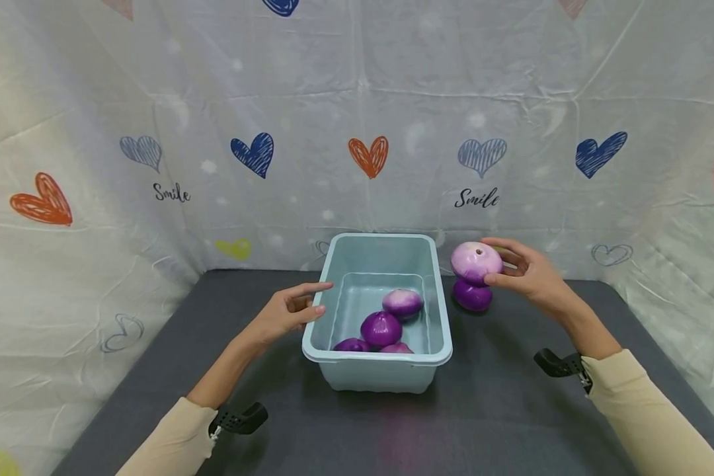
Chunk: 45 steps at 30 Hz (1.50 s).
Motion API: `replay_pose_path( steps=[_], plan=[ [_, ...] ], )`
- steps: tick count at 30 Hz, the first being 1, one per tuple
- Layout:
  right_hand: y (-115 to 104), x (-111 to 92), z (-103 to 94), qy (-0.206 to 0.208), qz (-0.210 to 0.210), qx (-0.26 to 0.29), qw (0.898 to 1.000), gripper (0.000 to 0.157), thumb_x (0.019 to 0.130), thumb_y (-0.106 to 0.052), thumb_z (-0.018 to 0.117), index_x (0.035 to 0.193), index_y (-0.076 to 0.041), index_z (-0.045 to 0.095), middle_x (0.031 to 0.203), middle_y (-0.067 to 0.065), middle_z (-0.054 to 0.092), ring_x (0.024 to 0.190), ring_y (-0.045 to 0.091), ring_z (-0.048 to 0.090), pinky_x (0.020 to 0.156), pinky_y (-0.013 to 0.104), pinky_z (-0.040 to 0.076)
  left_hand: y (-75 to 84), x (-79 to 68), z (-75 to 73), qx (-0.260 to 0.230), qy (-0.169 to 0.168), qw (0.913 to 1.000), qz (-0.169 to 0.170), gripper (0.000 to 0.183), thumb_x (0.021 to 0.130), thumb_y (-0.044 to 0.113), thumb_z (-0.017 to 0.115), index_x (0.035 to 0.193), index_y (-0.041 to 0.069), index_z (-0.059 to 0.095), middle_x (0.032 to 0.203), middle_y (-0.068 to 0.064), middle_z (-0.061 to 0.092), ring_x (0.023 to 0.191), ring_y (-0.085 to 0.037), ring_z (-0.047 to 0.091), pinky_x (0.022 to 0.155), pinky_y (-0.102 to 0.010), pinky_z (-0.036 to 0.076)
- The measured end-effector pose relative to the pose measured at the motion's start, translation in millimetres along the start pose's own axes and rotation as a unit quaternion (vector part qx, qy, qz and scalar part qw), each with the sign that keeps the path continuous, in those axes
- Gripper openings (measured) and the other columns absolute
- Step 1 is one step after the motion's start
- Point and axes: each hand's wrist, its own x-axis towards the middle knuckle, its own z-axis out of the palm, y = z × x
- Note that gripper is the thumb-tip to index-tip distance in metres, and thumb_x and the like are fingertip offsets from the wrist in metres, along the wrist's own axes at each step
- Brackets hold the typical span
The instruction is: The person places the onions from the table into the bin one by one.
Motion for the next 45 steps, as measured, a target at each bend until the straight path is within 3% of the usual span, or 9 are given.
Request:
replay_pose_path(
  steps=[5,15,22,31,36,45],
  plan=[
    [-8.9,10.6,10.0,-0.010,-0.005,0.014,1.000,0.062,0.092,-0.010,0.078,0.148,-0.014,0.052,0.145,0.013,0.048,0.127,0.035,0.053,0.091,0.035,0.052,-0.1,0.0,-0.3,-0.001,-0.001,1.0000,0.001,0.050,0.100,0.021,0.069,0.148,0.012,0.056,0.080,-0.010,0.055,0.075,-0.035,0.050,0.065,-0.034,0.046],
    [-14.5,27.9,29.7,-0.057,-0.062,0.034,0.996,0.062,0.090,-0.003,0.077,0.147,-0.009,0.052,0.145,0.014,0.049,0.129,0.036,0.050,0.095,0.037,0.050,1.3,-0.4,-0.1,0.008,0.001,0.9999,-0.007,0.049,0.100,0.023,0.069,0.147,0.016,0.057,0.084,-0.013,0.057,0.078,-0.028,0.054,0.067,-0.035,0.048],
    [-16.4,35.1,42.9,-0.081,-0.072,0.057,0.992,0.064,0.089,0.000,0.077,0.148,-0.008,0.052,0.145,0.014,0.050,0.128,0.035,0.052,0.097,0.039,0.049,1.6,0.6,-0.5,-0.012,-0.007,0.9999,-0.001,0.049,0.101,0.021,0.068,0.148,0.018,0.056,0.080,-0.010,0.053,0.074,-0.030,0.049,0.066,-0.033,0.046],
    [-17.4,36.8,52.4,-0.113,-0.074,0.086,0.987,0.067,0.092,0.001,0.075,0.152,-0.005,0.045,0.145,0.017,0.050,0.126,0.035,0.055,0.095,0.042,0.050,2.5,-1.6,-0.6,-0.018,-0.012,0.9997,0.007,0.049,0.101,0.019,0.067,0.149,0.015,0.055,0.075,-0.013,0.048,0.065,-0.019,0.044,0.064,-0.032,0.043],
    [-13.6,31.6,48.9,-0.122,-0.069,0.109,0.984,0.064,0.096,0.002,0.069,0.154,-0.006,0.042,0.145,0.025,0.048,0.125,0.040,0.056,0.095,0.045,0.050,1.6,-3.5,0.1,-0.014,-0.008,0.9998,0.007,0.049,0.101,0.020,0.067,0.149,0.015,0.055,0.075,-0.009,0.047,0.064,-0.019,0.043,0.064,-0.032,0.042],
    [7.5,14.4,19.6,-0.080,-0.032,0.064,0.994,0.059,0.099,-0.004,0.067,0.153,-0.009,0.043,0.149,0.021,0.044,0.128,0.036,0.054,0.096,0.038,0.049,1.7,-3.7,0.2,-0.014,-0.006,0.9999,0.004,0.049,0.101,0.020,0.067,0.148,0.016,0.056,0.074,-0.007,0.047,0.064,-0.019,0.042,0.064,-0.032,0.042]
  ],
)
